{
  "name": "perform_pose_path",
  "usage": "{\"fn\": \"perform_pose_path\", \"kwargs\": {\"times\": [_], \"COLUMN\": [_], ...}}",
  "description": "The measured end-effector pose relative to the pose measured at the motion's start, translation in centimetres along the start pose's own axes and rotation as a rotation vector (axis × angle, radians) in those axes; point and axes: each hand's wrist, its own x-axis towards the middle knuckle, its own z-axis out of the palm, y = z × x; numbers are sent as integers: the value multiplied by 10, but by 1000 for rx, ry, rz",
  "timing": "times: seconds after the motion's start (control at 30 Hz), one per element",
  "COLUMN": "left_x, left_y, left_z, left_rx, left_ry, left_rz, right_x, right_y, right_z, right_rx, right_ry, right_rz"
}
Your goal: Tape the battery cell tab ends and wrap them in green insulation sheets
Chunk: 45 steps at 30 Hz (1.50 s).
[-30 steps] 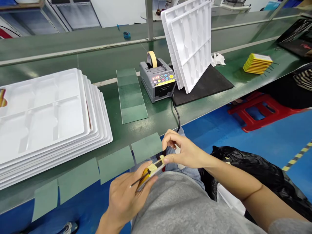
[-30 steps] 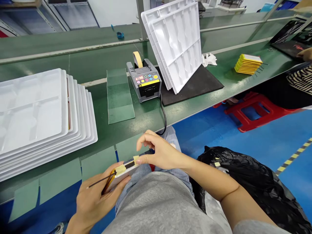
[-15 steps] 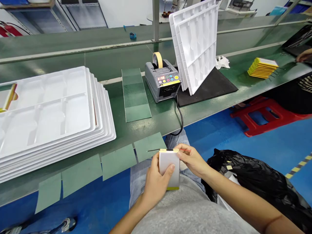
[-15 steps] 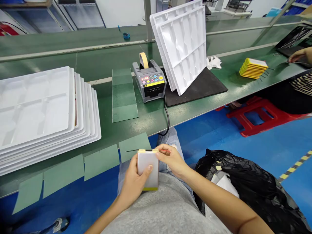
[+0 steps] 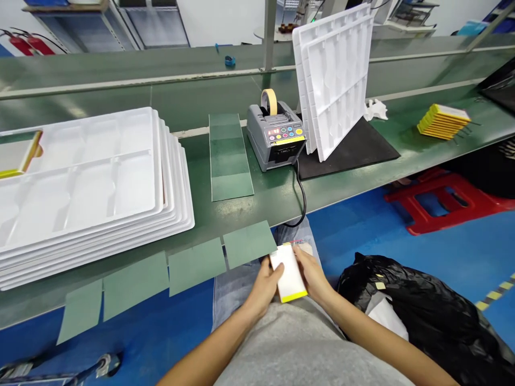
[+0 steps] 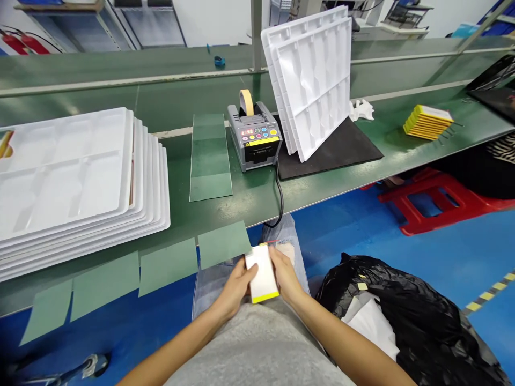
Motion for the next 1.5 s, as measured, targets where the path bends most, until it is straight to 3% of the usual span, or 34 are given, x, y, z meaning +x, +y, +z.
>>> {"fn": "perform_pose_path", "kwargs": {"times": [0.1, 0.23, 0.53, 1.07, 1.5], "left_x": [-3, -9, -11, -10, -5], "left_y": [11, 21, 24, 24, 21], "left_z": [-14, -17, -20, -22, -14], "left_rx": [-7, -16, 9, -17, 24], "left_ry": [81, 118, 153, 184, 227], "left_rz": [18, 31, 16, 26, 98], "right_x": [10, 14, 11, 18, 21], "right_y": [-3, -9, -9, -6, -5], "right_z": [21, 34, 35, 36, 35], "right_rx": [-16, -59, -55, -31, -73], "right_ry": [-147, -197, -215, -191, -190], "right_rz": [-36, -75, -125, -67, -79]}}
